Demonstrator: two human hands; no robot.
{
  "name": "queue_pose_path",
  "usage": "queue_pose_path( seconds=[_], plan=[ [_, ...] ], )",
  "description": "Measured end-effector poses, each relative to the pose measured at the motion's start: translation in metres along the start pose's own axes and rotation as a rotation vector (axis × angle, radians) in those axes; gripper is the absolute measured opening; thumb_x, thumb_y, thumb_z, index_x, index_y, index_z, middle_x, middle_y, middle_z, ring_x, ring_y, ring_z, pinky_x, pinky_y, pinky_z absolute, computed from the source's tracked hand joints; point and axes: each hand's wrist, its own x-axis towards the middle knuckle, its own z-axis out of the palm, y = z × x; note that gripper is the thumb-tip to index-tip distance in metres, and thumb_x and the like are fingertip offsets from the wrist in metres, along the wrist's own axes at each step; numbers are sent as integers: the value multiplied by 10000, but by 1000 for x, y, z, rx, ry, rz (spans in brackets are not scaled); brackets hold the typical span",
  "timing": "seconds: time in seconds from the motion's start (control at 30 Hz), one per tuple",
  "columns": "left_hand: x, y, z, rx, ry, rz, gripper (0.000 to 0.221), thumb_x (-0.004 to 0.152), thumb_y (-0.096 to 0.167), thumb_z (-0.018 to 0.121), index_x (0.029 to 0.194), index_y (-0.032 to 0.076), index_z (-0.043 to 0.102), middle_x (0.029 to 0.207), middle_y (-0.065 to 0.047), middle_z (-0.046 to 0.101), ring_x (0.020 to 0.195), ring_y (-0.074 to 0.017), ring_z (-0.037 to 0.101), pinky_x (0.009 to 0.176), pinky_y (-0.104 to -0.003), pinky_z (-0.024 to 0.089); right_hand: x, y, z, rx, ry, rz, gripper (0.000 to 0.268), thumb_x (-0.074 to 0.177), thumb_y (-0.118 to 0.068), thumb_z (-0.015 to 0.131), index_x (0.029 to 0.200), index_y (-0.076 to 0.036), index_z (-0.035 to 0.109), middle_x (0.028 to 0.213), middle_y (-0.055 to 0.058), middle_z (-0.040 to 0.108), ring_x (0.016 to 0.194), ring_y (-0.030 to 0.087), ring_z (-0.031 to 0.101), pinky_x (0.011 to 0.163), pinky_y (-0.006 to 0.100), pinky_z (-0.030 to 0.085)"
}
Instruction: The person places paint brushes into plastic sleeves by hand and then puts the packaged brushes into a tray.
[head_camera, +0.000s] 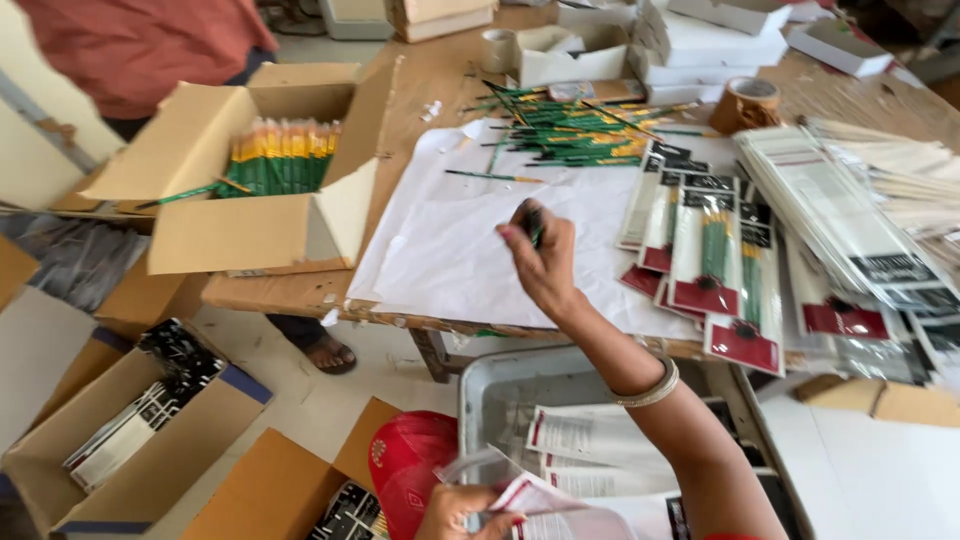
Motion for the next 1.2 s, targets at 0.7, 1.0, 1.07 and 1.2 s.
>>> queue_pose_path(
  seconds=[0.7,1.0,1.07,1.2],
  plan=[
    [158,144,89,374,-231,35,184,903,137,742,1075,77,722,883,-168,748,778,-350,743,677,-419,576,-108,-158,-192,528,-84,744,361,1081,-269,637,814,-36,569,687,-19,456,619,93,438,516,283,377],
    [162,150,71,306,-139,233,230,924,144,775,973,9,595,1170,-173,704,819,-382,681,659,-451,532,-72,-166,-213,920,296,721,184,1125,-193,638,1128,-20,577,878,60,674,729,125,693,896,340,636],
    [162,146,63,299,-121,262,213,941,127,771,985,1,606,1252,-178,686,860,-371,704,707,-435,566,-71,-158,-205,496,-68,914,281,994,-272,575,1046,3,606,976,84,726,850,188,726,840,381,610],
    [171,148,43,273,-132,315,199,966,144,770,1010,10,629,1311,-194,623,1007,-363,731,808,-418,606,-112,-150,-173,-10,-252,122,307,915,-260,676,1131,-61,590,1087,218,671,1149,371,623,1109,538,450]
  ],
)
